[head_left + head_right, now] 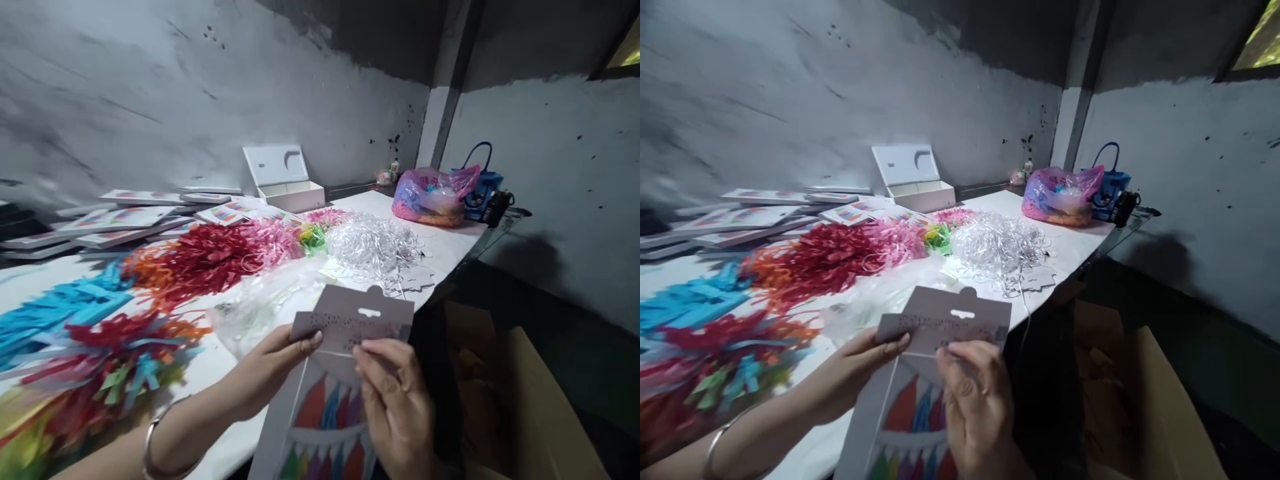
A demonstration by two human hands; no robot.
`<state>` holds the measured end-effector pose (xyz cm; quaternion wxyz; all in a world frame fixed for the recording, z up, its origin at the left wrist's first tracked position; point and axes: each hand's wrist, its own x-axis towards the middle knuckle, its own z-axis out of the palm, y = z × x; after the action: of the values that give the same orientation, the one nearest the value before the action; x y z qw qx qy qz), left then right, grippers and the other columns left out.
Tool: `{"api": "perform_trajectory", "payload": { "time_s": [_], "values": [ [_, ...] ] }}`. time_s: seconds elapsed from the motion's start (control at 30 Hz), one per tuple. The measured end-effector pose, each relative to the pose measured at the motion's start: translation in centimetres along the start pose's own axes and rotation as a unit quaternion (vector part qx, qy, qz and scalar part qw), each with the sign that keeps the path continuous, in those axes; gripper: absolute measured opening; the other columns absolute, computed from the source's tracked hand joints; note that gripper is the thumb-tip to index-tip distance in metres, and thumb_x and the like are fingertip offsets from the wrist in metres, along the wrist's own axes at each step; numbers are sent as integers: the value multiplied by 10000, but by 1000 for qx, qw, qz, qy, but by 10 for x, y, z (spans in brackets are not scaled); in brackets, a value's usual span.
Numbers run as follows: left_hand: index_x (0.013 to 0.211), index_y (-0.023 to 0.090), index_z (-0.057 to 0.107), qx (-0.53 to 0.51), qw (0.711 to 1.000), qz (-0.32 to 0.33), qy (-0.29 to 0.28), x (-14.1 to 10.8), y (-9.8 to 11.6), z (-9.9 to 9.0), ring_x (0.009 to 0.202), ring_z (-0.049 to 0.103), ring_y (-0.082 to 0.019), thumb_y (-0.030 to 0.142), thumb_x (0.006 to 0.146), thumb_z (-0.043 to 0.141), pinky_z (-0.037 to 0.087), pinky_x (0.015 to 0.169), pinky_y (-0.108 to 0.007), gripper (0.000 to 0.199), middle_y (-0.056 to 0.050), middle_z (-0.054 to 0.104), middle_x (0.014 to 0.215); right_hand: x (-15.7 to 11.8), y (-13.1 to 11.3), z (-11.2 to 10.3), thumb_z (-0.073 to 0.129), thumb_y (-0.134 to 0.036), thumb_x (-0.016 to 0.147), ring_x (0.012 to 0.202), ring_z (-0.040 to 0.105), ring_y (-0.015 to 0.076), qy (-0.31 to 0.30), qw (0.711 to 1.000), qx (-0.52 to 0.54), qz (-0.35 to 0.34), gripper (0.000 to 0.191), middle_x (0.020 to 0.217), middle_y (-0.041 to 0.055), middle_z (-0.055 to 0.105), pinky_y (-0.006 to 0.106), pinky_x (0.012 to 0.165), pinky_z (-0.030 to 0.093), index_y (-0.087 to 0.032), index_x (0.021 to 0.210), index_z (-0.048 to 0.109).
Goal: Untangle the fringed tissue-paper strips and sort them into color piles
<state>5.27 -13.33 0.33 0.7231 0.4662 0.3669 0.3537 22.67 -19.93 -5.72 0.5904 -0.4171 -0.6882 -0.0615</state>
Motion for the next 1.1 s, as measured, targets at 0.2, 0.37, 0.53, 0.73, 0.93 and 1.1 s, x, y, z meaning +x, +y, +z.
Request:
{"api": "perform_trajectory", "payload": {
  "time_s": [0.2, 0.37, 0.53, 0.73, 0.93, 1.1],
  "values": [
    [1018, 158, 787, -25, 998, -26, -51, -16, -9, -17, 930, 718, -277, 425, 728, 867, 528, 845, -336, 403, -99, 787, 948, 31, 17, 4, 636, -106, 914, 866, 680, 174, 2, 1000, 6, -19, 222, 918, 46, 684, 288, 772, 604, -236, 1064, 738],
    [1013, 160, 796, -58, 992, -38, -101, -20, -14, -34, 928, 731, -251, 399, 772, 842, 528, 871, -316, 342, -104, 792, 974, 37, 14, 9, 645, -124, 909, 808, 702, 158, -49, 995, 84, -11, 173, 906, 42, 690, 239, 696, 602, -231, 1009, 737],
    [1019, 161, 805, -69, 989, -43, -122, -24, -19, -50, 915, 737, -238, 401, 760, 850, 521, 876, -298, 356, -108, 795, 991, 37, 12, 12, 643, -48, 890, 785, 655, 153, -93, 986, 133, -40, 187, 850, 39, 658, 253, 683, 573, -201, 970, 715],
    [1007, 143, 808, -52, 990, -41, -126, -31, -25, -57, 947, 723, -256, 427, 748, 854, 506, 876, -304, 388, -103, 797, 950, 35, 3, 18, 617, 8, 881, 778, 604, 150, -117, 983, 135, -53, 193, 824, 34, 639, 272, 701, 536, -180, 912, 649],
    [1034, 146, 794, -45, 997, -32, -60, -40, -21, -58, 968, 718, -282, 407, 781, 832, 524, 859, -335, 365, -111, 793, 989, 19, 16, -1, 582, -317, 985, 693, 591, 147, -107, 975, 195, 25, 192, 769, 6, 580, 244, 610, 514, -229, 814, 580],
    [1055, 190, 789, -87, 996, -10, 29, -52, -15, -65, 1040, 711, -297, 384, 755, 857, 523, 943, -372, 364, -105, 789, 1059, -10, 55, -34, 626, -368, 946, 707, 691, 173, -122, 988, 27, 91, 140, 862, 36, 689, 210, 536, 551, -246, 886, 658]
  ]
}}
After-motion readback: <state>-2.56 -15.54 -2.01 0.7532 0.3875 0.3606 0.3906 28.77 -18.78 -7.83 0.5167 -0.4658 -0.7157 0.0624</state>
